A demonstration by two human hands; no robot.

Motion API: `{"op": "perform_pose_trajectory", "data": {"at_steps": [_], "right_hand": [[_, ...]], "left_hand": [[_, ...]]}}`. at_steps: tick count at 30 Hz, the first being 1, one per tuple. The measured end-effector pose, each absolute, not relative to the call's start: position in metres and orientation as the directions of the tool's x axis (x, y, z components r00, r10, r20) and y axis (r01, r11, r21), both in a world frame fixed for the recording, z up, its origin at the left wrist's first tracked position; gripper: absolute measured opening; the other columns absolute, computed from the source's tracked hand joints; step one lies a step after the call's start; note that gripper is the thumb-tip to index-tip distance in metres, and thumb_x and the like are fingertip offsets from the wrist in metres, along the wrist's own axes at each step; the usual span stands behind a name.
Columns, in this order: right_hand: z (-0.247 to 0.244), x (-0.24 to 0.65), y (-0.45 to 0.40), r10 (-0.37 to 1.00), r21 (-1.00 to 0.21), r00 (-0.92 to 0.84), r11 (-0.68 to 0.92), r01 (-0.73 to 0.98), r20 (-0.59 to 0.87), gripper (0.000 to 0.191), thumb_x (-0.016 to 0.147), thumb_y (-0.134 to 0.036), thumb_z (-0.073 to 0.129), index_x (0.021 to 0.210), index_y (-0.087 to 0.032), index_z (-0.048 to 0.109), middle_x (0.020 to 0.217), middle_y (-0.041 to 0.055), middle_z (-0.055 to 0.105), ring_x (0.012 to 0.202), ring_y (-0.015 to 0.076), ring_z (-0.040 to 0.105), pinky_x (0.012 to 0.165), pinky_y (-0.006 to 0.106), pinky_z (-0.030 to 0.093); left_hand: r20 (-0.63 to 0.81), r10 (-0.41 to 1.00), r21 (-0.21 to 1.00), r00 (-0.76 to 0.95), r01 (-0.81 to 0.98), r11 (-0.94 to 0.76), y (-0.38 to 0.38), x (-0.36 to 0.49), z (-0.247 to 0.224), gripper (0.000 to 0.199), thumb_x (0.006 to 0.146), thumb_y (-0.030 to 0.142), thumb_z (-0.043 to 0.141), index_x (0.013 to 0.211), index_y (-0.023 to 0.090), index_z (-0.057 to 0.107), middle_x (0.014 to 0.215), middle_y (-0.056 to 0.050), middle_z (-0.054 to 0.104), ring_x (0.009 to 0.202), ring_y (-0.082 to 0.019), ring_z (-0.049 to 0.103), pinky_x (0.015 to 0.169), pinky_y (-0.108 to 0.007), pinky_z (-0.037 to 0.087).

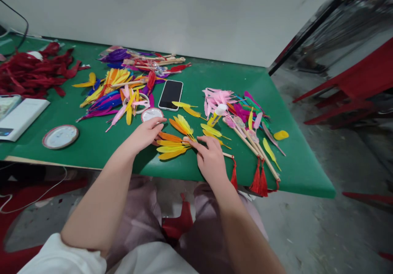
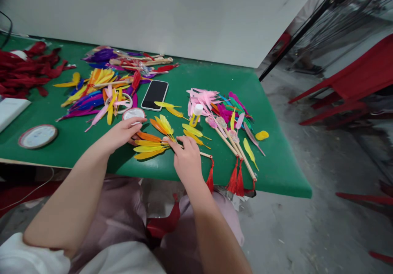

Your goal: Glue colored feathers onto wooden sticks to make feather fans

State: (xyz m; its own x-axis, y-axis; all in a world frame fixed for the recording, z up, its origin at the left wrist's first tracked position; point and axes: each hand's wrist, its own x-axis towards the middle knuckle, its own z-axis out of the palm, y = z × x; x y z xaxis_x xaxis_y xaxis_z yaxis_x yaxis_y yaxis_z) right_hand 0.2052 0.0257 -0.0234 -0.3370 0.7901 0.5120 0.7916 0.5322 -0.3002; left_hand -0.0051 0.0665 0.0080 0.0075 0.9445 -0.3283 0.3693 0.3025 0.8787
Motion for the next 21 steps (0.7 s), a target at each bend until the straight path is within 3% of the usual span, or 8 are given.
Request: {"op": "perform_pose_trajectory", "data": {"at_steps": [5,21], "right_hand": [[-0.023,0.205,0.025,0.796,-0.285,-0.338,0.521,0.804,0.502,0.039,0.075,-0.004,0.041,0.102,-0.021,0.064,0.096,0.0088,0.056,0.094,0.0207,0.047,0.085,0.038,0.042],[-0.025,0.202,0.028,0.813,-0.278,-0.314,0.488,0.828,0.490,0.038,0.075,-0.001,0.041,0.093,-0.020,0.068,0.095,0.0081,0.060,0.097,0.0224,0.047,0.086,0.038,0.043]], "left_hand": [[-0.294,0.954,0.874,0.049,0.419,0.248,0.065,-0.005,0.006,0.039,0.075,0.033,0.053,0.113,0.024,0.051,0.066,0.000,0.051,0.054,-0.010,0.053,0.048,-0.022,0.049],[-0.209,0.975,0.856,0.080,0.497,0.143,0.068,-0.007,-0.002,0.042,0.073,0.037,0.054,0.113,0.025,0.052,0.067,0.000,0.057,0.058,-0.011,0.056,0.053,-0.021,0.045]]}}
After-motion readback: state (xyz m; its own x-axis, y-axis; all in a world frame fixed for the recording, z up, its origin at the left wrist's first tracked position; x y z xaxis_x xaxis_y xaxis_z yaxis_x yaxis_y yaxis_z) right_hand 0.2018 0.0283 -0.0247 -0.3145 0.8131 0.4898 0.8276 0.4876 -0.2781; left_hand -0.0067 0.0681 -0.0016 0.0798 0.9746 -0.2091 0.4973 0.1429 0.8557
